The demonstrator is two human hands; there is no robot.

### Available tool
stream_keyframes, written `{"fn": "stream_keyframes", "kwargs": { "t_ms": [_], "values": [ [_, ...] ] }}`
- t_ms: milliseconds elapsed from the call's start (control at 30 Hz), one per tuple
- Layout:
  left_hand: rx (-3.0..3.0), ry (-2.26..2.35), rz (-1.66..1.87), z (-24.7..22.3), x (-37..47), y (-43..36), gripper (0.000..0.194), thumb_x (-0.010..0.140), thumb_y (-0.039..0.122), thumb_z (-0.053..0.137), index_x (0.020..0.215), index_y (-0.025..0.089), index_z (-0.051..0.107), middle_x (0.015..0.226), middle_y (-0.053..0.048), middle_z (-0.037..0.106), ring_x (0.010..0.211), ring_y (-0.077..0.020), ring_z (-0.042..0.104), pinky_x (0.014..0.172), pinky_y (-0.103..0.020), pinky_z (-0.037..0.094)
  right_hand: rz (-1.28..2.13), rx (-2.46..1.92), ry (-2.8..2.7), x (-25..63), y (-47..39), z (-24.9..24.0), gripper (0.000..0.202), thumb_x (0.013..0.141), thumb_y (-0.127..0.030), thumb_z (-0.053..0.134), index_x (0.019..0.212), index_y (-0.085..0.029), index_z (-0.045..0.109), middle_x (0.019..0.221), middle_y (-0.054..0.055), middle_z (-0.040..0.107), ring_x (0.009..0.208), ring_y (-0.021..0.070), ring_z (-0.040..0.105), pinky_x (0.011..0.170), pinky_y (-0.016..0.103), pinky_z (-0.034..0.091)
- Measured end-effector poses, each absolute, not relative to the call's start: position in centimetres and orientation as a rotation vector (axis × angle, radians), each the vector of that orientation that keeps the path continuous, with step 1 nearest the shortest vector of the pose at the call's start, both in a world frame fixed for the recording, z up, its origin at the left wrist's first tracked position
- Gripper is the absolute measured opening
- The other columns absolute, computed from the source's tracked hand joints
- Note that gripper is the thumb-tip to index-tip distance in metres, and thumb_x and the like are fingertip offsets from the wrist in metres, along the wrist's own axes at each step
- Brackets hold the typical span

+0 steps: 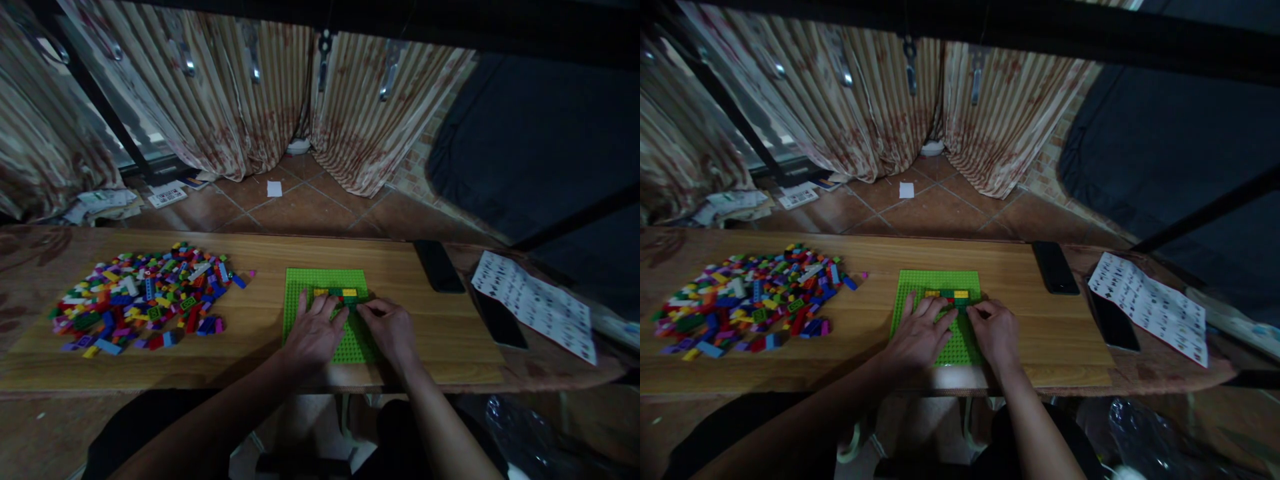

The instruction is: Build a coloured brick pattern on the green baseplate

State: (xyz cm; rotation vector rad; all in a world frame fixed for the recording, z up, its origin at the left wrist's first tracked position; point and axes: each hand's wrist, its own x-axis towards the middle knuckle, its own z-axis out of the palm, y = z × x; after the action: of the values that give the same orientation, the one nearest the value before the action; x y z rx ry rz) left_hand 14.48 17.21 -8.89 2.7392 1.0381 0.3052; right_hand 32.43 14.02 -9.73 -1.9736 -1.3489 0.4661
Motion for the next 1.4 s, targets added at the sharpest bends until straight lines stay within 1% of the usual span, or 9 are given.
{"fn": "stream_keyframes", "kwargs": {
  "t_ms": [200,467,700,833,1000,1200,1300,1400],
  "values": [
    [2.696,1.030,0.299,-8.7,14.6,17.2,0.035,0.096,0.031,0.044,0.127,0.021,0.055,0.134,-0.011,0.054,0.124,-0.0293,0.044,0.110,-0.068,0.020,0.470,-2.015,-1.343,32.4,14.1,-9.8,0.030,0.079,-0.044,0.059,0.066,-0.021,0.071,0.068,0.004,0.068,0.061,0.0181,0.061,0.058,0.029,0.040],
    [2.663,1.019,0.321,-8.8,14.7,17.2,0.034,0.095,0.030,0.047,0.126,0.020,0.055,0.133,-0.010,0.055,0.124,-0.0287,0.044,0.110,-0.066,0.018,0.486,-2.077,-1.332,32.5,14.4,-10.0,0.030,0.078,-0.045,0.059,0.069,-0.021,0.073,0.070,0.004,0.071,0.061,0.0191,0.062,0.058,0.029,0.041],
    [2.634,0.988,0.326,-8.7,14.8,17.3,0.034,0.094,0.027,0.047,0.126,0.019,0.055,0.132,-0.010,0.057,0.126,-0.0278,0.043,0.111,-0.064,0.017,0.554,-2.104,-1.313,33.4,15.0,-10.1,0.027,0.072,-0.046,0.065,0.066,-0.021,0.073,0.061,0.003,0.070,0.054,0.0185,0.062,0.052,0.029,0.040],
    [2.631,0.983,0.343,-8.6,15.0,17.4,0.031,0.095,0.026,0.044,0.123,0.018,0.057,0.128,-0.009,0.061,0.123,-0.0263,0.046,0.111,-0.062,0.018,0.617,-2.115,-1.312,33.9,15.5,-10.1,0.023,0.069,-0.043,0.068,0.066,-0.021,0.073,0.061,0.003,0.070,0.056,0.0183,0.063,0.053,0.028,0.041],
    [2.660,0.991,0.353,-8.5,15.1,17.3,0.030,0.096,0.025,0.040,0.121,0.019,0.057,0.124,-0.009,0.063,0.120,-0.0256,0.048,0.111,-0.060,0.020,0.659,-2.119,-1.320,34.2,15.9,-10.1,0.020,0.068,-0.041,0.069,0.063,-0.022,0.072,0.058,0.002,0.069,0.054,0.0165,0.061,0.051,0.027,0.039],
    [2.683,0.986,0.367,-8.3,15.1,17.1,0.029,0.094,0.027,0.048,0.120,0.019,0.057,0.123,-0.009,0.062,0.117,-0.0258,0.049,0.109,-0.061,0.022,0.691,-2.126,-1.311,34.4,16.5,-9.8,0.017,0.063,-0.038,0.072,0.058,-0.022,0.071,0.054,0.001,0.066,0.051,0.0153,0.058,0.050,0.026,0.036],
    [2.711,1.000,0.384,-8.3,15.1,17.0,0.027,0.093,0.026,0.050,0.118,0.019,0.057,0.120,-0.008,0.063,0.116,-0.0255,0.049,0.109,-0.060,0.023,0.702,-2.100,-1.308,34.3,16.3,-9.7,0.020,0.065,-0.040,0.071,0.059,-0.021,0.071,0.056,0.001,0.066,0.053,0.0156,0.058,0.051,0.026,0.037],
    [2.727,1.014,0.421,-8.5,15.1,16.8,0.027,0.093,0.026,0.049,0.118,0.019,0.057,0.118,-0.008,0.064,0.115,-0.0250,0.050,0.110,-0.060,0.021,0.739,-2.052,-1.306,34.5,15.9,-9.7,0.027,0.065,-0.047,0.070,0.061,-0.020,0.072,0.058,0.002,0.067,0.054,0.0161,0.058,0.052,0.027,0.038]
  ]
}}
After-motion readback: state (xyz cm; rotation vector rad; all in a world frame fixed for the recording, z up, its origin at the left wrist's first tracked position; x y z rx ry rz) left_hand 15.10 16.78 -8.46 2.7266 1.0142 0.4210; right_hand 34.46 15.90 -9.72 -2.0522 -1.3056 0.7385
